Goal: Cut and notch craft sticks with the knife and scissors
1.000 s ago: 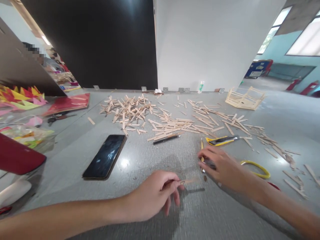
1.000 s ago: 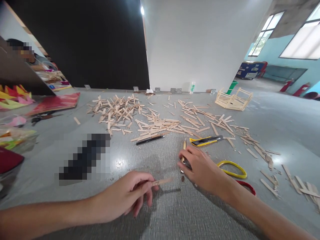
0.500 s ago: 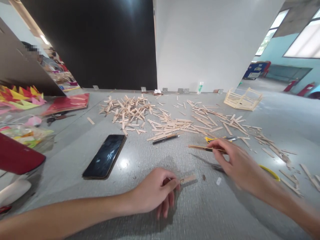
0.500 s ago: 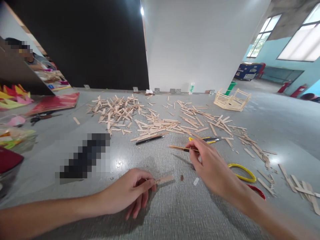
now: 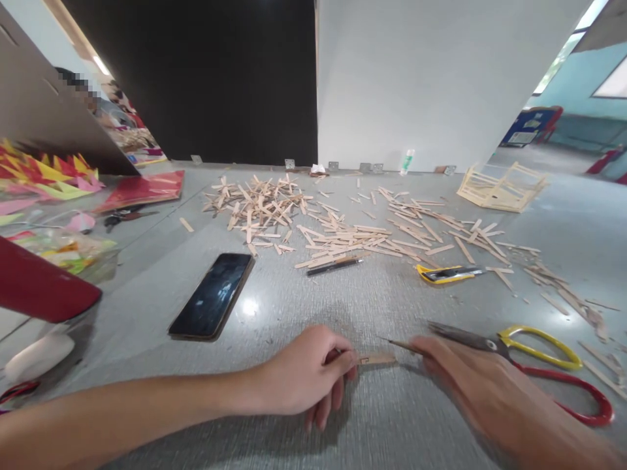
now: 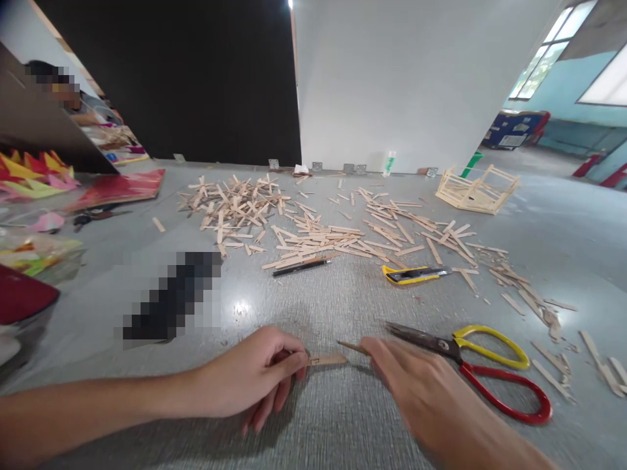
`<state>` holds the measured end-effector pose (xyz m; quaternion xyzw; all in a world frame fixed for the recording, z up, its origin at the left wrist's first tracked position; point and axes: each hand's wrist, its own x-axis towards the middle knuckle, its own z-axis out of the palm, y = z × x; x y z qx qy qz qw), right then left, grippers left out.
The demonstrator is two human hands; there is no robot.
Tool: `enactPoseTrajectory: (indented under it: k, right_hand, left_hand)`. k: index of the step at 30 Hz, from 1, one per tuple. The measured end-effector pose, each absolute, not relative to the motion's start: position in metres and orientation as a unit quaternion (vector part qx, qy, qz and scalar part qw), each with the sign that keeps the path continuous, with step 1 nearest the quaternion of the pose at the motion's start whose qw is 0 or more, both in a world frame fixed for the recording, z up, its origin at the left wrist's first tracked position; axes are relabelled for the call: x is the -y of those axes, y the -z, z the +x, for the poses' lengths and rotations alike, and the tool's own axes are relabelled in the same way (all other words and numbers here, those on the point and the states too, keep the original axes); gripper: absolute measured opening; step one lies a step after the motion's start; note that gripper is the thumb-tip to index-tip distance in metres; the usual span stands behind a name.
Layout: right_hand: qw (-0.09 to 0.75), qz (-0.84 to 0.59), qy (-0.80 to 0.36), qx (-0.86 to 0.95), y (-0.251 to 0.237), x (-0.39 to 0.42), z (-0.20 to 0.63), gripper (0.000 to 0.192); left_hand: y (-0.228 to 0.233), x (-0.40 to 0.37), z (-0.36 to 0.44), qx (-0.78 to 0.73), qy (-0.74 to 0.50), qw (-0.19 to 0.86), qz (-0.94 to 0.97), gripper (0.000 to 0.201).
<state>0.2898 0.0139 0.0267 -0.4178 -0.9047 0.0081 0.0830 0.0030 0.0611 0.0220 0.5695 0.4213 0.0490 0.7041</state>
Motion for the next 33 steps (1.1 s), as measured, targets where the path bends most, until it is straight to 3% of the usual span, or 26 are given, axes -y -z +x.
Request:
enactPoseTrajectory:
  k: [2, 3, 8, 24, 30, 33]
  right_hand:
    - [0.092, -0.373, 0.043, 0.922, -0.029, -0.012, 0.288, 0.069]
    - [0.098, -0.359, 0.066, 0.926, -0.03, -0.011, 0.287, 0.075]
    - [0.12, -0.326, 0.099, 0.932, -0.032, -0.008, 0.275, 0.065]
    - [0.103, -0.334, 0.114, 0.93, -0.025, -0.007, 0.271, 0.073]
    - [0.096, -0.322, 0.22, 0.916, -0.026, -0.006, 0.262, 0.061]
    - [0.053, -0.336, 0.268, 0.901, -0.027, 0.0, 0.252, 0.053]
  left_hand:
    - [-0.023, -0.061, 0.003, -0.422, -0.051, 0.7, 0.574, 0.031]
    - [-0.023, -0.06, 0.003, -0.423, -0.052, 0.698, 0.576, 0.032]
    - [-0.021, -0.057, 0.002, -0.426, -0.053, 0.687, 0.586, 0.031]
    - [-0.015, -0.055, 0.0, -0.415, -0.057, 0.65, 0.634, 0.034]
    - [-0.017, -0.052, 0.0, -0.407, -0.061, 0.616, 0.671, 0.036]
    - [-0.016, -0.05, -0.001, -0.4, -0.068, 0.59, 0.698, 0.04]
